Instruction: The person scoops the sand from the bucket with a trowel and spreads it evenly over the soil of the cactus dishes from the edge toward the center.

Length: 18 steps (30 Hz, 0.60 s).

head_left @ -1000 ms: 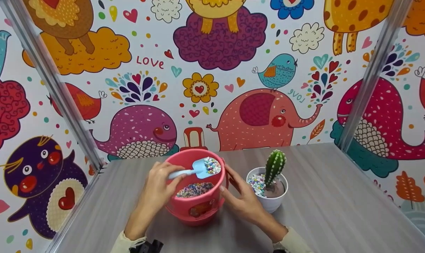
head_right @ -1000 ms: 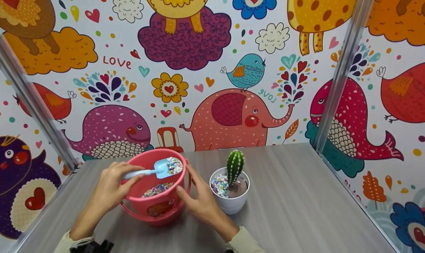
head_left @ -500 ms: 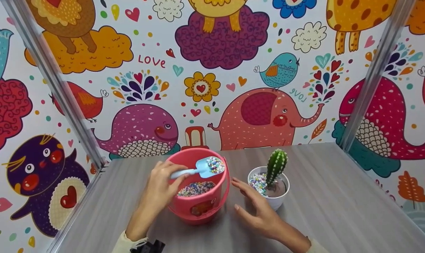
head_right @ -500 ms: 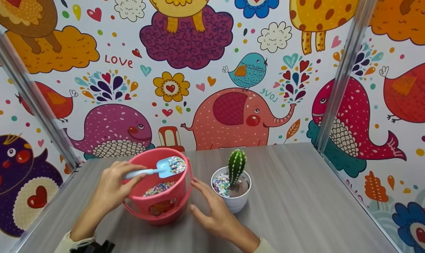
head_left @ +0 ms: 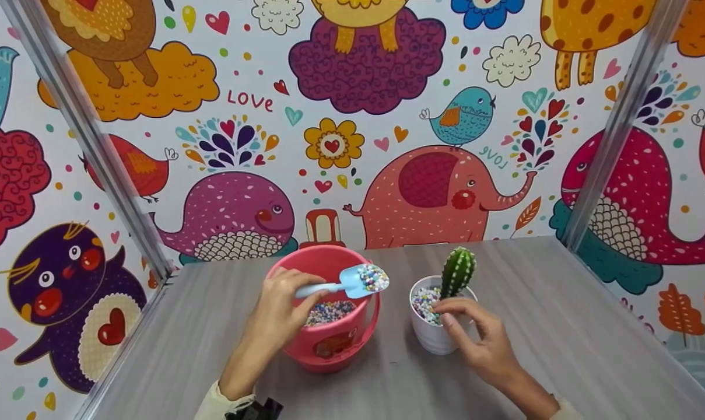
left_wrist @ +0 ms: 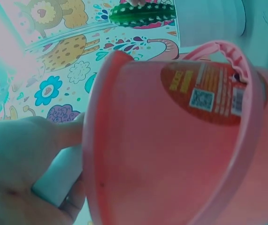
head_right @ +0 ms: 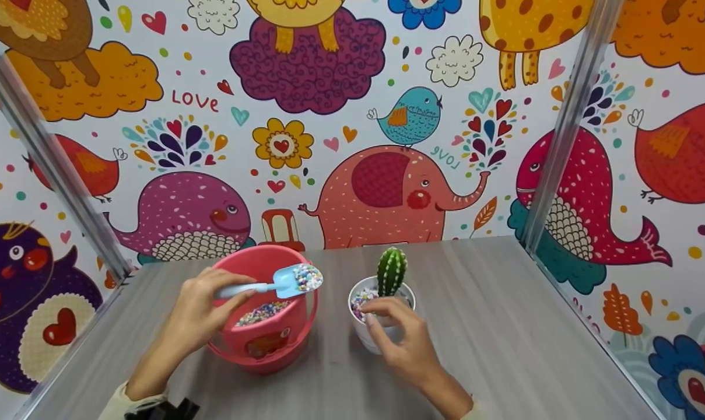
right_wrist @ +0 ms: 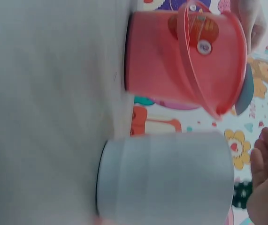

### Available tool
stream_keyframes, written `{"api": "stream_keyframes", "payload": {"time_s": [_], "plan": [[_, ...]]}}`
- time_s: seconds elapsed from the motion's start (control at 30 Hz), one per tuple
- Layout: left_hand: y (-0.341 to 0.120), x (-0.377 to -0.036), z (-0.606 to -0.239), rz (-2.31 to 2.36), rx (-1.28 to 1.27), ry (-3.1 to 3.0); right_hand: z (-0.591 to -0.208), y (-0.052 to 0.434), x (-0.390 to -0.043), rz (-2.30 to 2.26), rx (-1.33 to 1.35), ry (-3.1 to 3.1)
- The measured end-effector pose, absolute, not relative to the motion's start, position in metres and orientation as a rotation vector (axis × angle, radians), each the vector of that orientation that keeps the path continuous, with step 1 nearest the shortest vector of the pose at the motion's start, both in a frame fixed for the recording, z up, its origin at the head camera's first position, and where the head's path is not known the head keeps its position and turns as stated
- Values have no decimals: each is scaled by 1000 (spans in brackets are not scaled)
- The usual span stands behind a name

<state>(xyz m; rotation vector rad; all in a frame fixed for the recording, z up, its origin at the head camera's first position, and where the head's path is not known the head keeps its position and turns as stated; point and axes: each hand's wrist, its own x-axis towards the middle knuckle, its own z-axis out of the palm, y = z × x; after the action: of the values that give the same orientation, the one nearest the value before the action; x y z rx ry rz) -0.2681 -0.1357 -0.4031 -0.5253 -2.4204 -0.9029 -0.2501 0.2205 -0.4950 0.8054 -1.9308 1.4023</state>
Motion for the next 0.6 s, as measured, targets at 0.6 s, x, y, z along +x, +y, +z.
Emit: {"api": "stream_keyframes", "payload": {"time_s": [0.6], "plan": [[-108,-268,-401,-931,-626,-2431,-513,275,-271,1379,313,-2090]]}}
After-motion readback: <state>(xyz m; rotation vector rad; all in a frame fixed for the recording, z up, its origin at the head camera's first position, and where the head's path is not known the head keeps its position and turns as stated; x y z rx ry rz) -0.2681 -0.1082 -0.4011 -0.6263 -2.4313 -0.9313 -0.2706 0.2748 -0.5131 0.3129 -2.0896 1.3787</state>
